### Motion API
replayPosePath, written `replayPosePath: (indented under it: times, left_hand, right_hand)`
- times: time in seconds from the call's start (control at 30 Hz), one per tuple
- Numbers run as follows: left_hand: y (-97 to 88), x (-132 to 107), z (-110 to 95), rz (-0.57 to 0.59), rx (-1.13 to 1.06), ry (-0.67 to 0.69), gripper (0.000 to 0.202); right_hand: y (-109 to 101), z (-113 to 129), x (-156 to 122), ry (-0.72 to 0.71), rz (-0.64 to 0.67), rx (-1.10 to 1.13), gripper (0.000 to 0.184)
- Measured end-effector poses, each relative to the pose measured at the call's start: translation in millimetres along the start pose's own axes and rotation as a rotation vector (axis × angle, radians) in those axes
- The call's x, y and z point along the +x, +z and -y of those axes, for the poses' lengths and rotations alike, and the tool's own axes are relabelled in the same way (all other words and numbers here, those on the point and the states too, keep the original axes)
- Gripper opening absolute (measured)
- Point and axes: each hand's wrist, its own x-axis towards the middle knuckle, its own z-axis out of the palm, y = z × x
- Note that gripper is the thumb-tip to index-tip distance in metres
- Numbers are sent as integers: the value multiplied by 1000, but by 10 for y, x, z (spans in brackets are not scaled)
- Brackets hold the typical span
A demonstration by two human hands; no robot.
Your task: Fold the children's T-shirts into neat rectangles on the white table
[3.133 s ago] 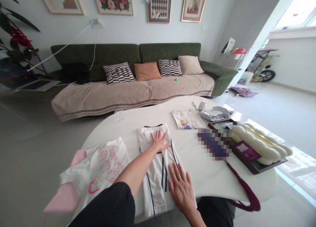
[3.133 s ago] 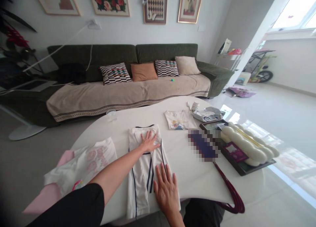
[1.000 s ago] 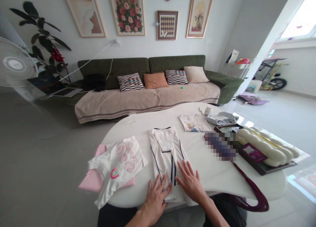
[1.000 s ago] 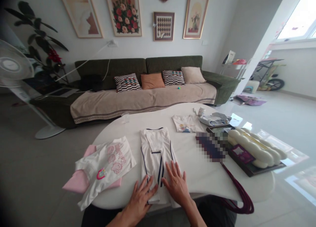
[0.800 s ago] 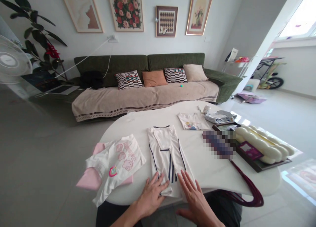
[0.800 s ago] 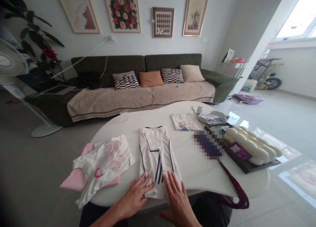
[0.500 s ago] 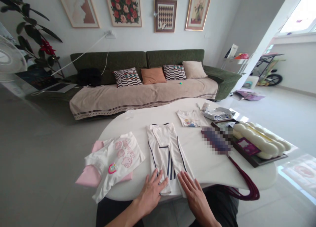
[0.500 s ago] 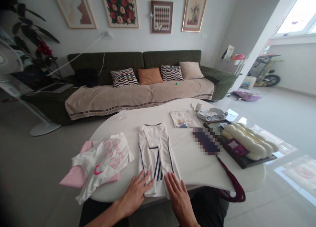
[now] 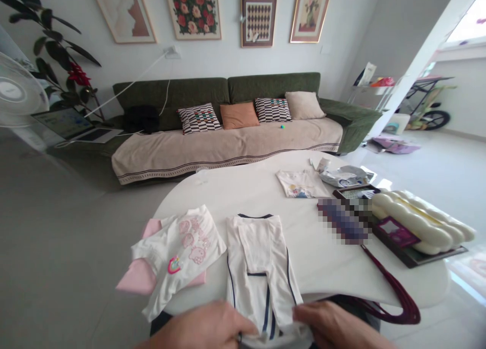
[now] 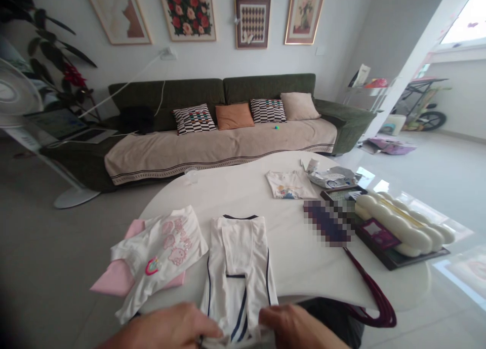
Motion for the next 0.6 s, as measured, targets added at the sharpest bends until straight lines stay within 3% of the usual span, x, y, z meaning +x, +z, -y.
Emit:
replayPosePath:
  times: [0.07, 0.13, 0.2, 0.27, 0.37, 0.6]
  left_hand:
    - [-376, 170, 168, -56, -105, -23, 27]
    - [-674, 473, 474, -191, -295, -79, 22]
    - [-810, 805, 835, -361, -647, -293, 23]
    - [-785, 1056, 1147, -501, -885, -439, 32]
    - [-607, 1199, 1408, -595, -995, -471, 35]
    - [-346, 1189, 1491, -729, -1165, -364, 34]
  right_hand:
    - [-369, -97, 335, 31, -58, 50, 35]
    - [-640, -318, 817, 92, -139, 119, 34]
    - [-752, -585, 1316, 203, -252, 178, 35]
    - [-714, -824, 1701, 267, -295, 210, 39]
    - [-509, -1075, 1951, 364, -351, 272, 43]
    - [-187, -1341, 1789, 438, -493, 441, 44]
